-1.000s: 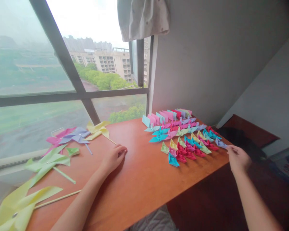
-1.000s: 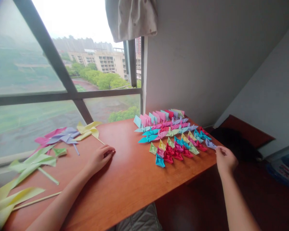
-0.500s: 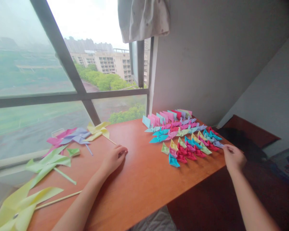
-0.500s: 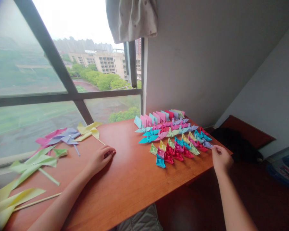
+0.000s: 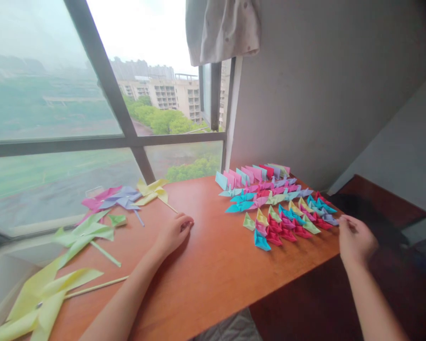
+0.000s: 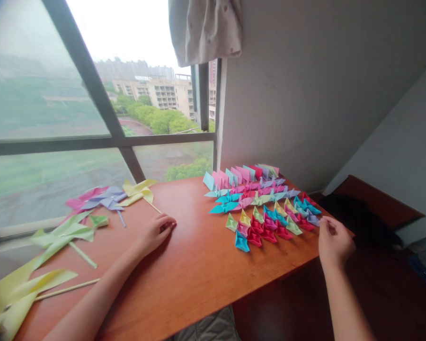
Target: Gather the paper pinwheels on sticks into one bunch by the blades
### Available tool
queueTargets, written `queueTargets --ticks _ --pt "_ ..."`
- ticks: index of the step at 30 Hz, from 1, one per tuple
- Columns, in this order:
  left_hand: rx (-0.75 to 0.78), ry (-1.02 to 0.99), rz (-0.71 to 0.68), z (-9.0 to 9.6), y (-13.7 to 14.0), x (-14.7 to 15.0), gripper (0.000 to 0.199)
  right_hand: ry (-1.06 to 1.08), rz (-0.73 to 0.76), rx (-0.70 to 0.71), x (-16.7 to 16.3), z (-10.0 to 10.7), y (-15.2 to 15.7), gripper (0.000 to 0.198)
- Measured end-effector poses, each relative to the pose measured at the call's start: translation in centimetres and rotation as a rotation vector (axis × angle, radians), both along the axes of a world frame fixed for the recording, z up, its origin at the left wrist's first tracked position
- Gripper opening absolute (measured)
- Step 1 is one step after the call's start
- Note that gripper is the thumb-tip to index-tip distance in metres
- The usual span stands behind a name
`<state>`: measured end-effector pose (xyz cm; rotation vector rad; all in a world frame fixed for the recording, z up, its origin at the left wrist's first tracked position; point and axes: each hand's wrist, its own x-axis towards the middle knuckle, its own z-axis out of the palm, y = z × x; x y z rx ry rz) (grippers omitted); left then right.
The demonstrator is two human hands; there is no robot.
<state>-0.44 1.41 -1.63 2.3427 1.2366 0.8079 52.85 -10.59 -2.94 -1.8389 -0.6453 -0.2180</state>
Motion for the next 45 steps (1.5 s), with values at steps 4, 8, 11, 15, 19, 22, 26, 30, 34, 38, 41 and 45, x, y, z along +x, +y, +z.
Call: queueTargets --ticks 4,8,11,15,19,22,26,30,34,38,41,45 --pt "-0.004 0.004 0.023 0.1 -0.3 0.1 0.017 0.071 0.316 0.145 -8.0 3.2 2.4 0.042" --pt "-0.004 0.006 0.034 0.3 -0.5 0.2 0.018 0.098 0.754 0.122 -19.0 6.4 5.1 0.031" --pt "-0.006 0.010 0.039 0.7 -0.8 0.2 0.017 0.061 1.076 0.034 -26.7 7.2 7.3 0.025" --pt "0.007 0.027 0.109 1.3 -0.6 -0.8 0.015 -0.023 1.274 -0.151 -33.6 5.6 10.5 0.021" --pt "0.050 0.079 0.359 2.5 0.3 -4.0 0.016 0.032 1.239 -0.209 -36.3 2.5 12.1 0.022" --pt "0.076 0.134 0.599 3.8 0.7 -7.8 0.012 0.083 1.233 -0.212 -36.5 0.7 11.9 0.028" --pt "0.051 0.207 0.821 4.8 0.5 -12.2 0.013 0.119 1.276 -0.221 -36.3 0.1 11.0 0.031" --pt "0.011 0.243 0.890 4.3 0.3 -13.8 0.016 0.092 1.275 -0.225 -36.1 0.9 10.6 0.029" --pt "0.016 0.231 0.892 3.9 0.1 -13.7 0.019 0.131 1.249 -0.222 -35.5 1.3 10.7 0.030" --pt "0.048 0.196 0.844 4.6 0.1 -13.2 0.017 0.128 1.216 -0.224 -35.1 1.2 11.0 0.031" --pt "0.092 0.151 0.719 5.2 0.3 -12.0 0.012 0.105 1.214 -0.238 -35.1 1.1 11.0 0.030" --pt "0.130 0.110 0.466 5.1 0.4 -8.9 0.015 0.048 1.237 -0.220 -35.4 1.0 10.9 0.028"
